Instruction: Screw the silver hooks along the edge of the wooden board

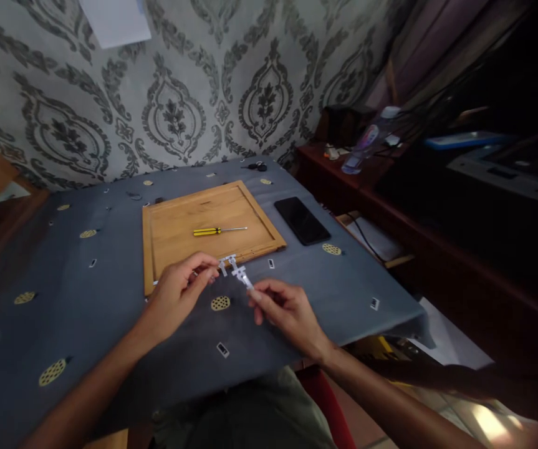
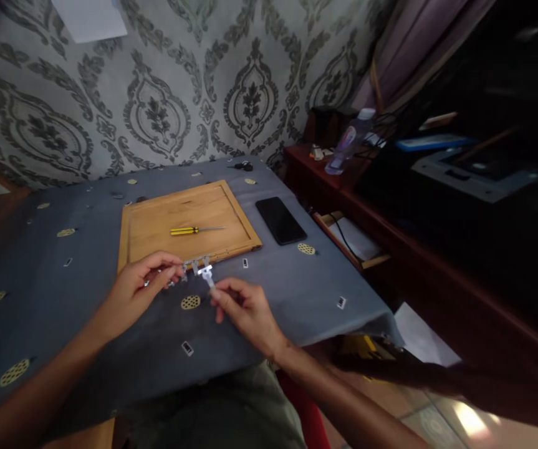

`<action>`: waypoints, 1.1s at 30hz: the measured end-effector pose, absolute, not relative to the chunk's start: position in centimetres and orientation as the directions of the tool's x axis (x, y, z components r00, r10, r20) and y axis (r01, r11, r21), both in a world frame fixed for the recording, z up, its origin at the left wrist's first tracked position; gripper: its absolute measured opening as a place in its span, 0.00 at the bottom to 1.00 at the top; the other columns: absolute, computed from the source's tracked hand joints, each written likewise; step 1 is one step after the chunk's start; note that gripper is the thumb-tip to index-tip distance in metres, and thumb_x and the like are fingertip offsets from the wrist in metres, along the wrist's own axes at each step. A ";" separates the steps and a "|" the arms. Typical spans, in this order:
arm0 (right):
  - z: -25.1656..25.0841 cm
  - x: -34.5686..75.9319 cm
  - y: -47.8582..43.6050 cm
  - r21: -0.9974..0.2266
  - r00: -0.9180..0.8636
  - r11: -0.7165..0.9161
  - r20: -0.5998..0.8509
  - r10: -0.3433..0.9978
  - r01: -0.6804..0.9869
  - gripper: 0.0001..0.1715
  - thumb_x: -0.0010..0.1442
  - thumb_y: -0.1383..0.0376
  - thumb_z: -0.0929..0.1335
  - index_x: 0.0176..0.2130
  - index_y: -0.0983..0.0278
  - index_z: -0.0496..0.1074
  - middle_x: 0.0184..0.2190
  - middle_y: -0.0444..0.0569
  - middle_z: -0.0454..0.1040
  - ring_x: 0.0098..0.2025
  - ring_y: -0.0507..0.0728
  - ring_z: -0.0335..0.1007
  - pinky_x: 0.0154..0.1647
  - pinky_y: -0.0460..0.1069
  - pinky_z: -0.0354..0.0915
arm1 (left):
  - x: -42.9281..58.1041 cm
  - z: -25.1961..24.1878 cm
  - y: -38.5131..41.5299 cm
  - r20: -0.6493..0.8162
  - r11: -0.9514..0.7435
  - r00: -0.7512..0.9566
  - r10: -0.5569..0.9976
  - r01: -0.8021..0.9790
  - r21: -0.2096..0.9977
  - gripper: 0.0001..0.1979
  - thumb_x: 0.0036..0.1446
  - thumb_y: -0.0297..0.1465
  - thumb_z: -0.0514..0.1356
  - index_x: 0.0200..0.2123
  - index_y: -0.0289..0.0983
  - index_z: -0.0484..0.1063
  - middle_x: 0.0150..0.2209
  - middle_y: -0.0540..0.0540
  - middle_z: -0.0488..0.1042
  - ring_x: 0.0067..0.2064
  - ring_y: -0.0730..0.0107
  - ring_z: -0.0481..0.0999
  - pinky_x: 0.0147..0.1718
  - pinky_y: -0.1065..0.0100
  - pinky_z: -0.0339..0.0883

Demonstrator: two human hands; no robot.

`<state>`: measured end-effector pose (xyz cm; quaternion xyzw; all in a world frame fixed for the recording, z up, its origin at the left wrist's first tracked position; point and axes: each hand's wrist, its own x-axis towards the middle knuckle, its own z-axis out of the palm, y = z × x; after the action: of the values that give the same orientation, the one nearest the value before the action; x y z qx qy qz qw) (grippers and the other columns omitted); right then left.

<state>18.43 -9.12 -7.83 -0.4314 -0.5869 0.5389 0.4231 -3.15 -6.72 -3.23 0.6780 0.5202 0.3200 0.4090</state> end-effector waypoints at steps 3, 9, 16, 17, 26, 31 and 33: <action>-8.7 18.9 -7.6 -0.997 -0.192 -0.077 -0.077 0.978 0.009 0.22 0.59 0.47 0.68 0.30 0.63 0.70 0.16 0.41 0.68 0.17 0.47 0.52 0.19 0.44 0.51 | -3.1 -3.9 -5.9 0.070 -0.146 0.182 0.981 0.445 0.884 0.13 0.63 0.39 0.56 0.44 0.38 0.73 0.38 0.47 0.79 0.39 0.70 0.78 0.38 0.69 0.70; -10.4 18.6 -5.1 -0.991 -0.173 -0.127 -0.133 0.976 0.044 0.21 0.56 0.47 0.69 0.29 0.63 0.70 0.17 0.43 0.70 0.16 0.47 0.52 0.17 0.44 0.49 | -4.2 -6.1 -5.1 0.120 -0.141 0.074 0.990 0.442 0.886 0.13 0.62 0.40 0.57 0.42 0.37 0.74 0.35 0.47 0.79 0.37 0.71 0.79 0.36 0.72 0.71; -10.7 18.6 -4.2 -0.986 -0.171 -0.145 -0.158 0.972 0.087 0.19 0.57 0.50 0.68 0.30 0.63 0.69 0.17 0.43 0.71 0.16 0.48 0.53 0.17 0.44 0.50 | -5.1 -7.2 -5.4 0.146 -0.135 0.012 0.989 0.453 0.881 0.13 0.62 0.40 0.58 0.40 0.37 0.74 0.33 0.48 0.80 0.34 0.72 0.79 0.34 0.74 0.72; -10.6 18.6 -4.2 -0.984 -0.174 -0.150 -0.165 0.971 0.094 0.18 0.57 0.50 0.68 0.30 0.63 0.69 0.17 0.43 0.71 0.16 0.48 0.53 0.17 0.44 0.50 | -5.2 -7.3 -5.4 0.150 -0.140 0.015 0.989 0.468 0.872 0.13 0.62 0.40 0.58 0.40 0.37 0.74 0.33 0.48 0.80 0.34 0.72 0.79 0.34 0.74 0.72; -10.5 18.7 -4.0 -0.981 -0.212 -0.138 -0.166 0.963 0.140 0.17 0.60 0.52 0.67 0.31 0.63 0.69 0.19 0.42 0.71 0.16 0.47 0.53 0.17 0.44 0.53 | -5.3 -6.7 -5.9 0.265 -0.226 0.026 0.964 0.604 0.765 0.10 0.64 0.37 0.57 0.41 0.40 0.74 0.34 0.51 0.80 0.35 0.74 0.79 0.37 0.73 0.70; -10.4 18.9 -3.7 -0.978 -0.264 -0.176 -0.200 0.944 0.110 0.18 0.60 0.50 0.67 0.31 0.63 0.68 0.20 0.41 0.70 0.15 0.46 0.54 0.15 0.43 0.52 | -5.2 -6.7 -6.0 0.305 -0.266 0.054 0.951 0.647 0.715 0.09 0.65 0.35 0.56 0.42 0.40 0.75 0.34 0.51 0.79 0.34 0.73 0.78 0.37 0.72 0.70; -10.4 19.0 -3.6 -0.978 -0.277 -0.181 -0.203 0.939 0.103 0.17 0.60 0.51 0.67 0.31 0.63 0.68 0.20 0.41 0.70 0.15 0.46 0.54 0.15 0.43 0.52 | -5.2 -6.7 -6.1 0.308 -0.276 0.068 0.949 0.650 0.708 0.08 0.65 0.34 0.56 0.42 0.40 0.75 0.35 0.51 0.79 0.34 0.72 0.78 0.37 0.71 0.70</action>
<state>19.04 -3.64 -10.42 -0.4874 -0.5348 0.5939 0.3518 -5.18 -6.05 -6.73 0.7036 0.5681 0.3784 0.1974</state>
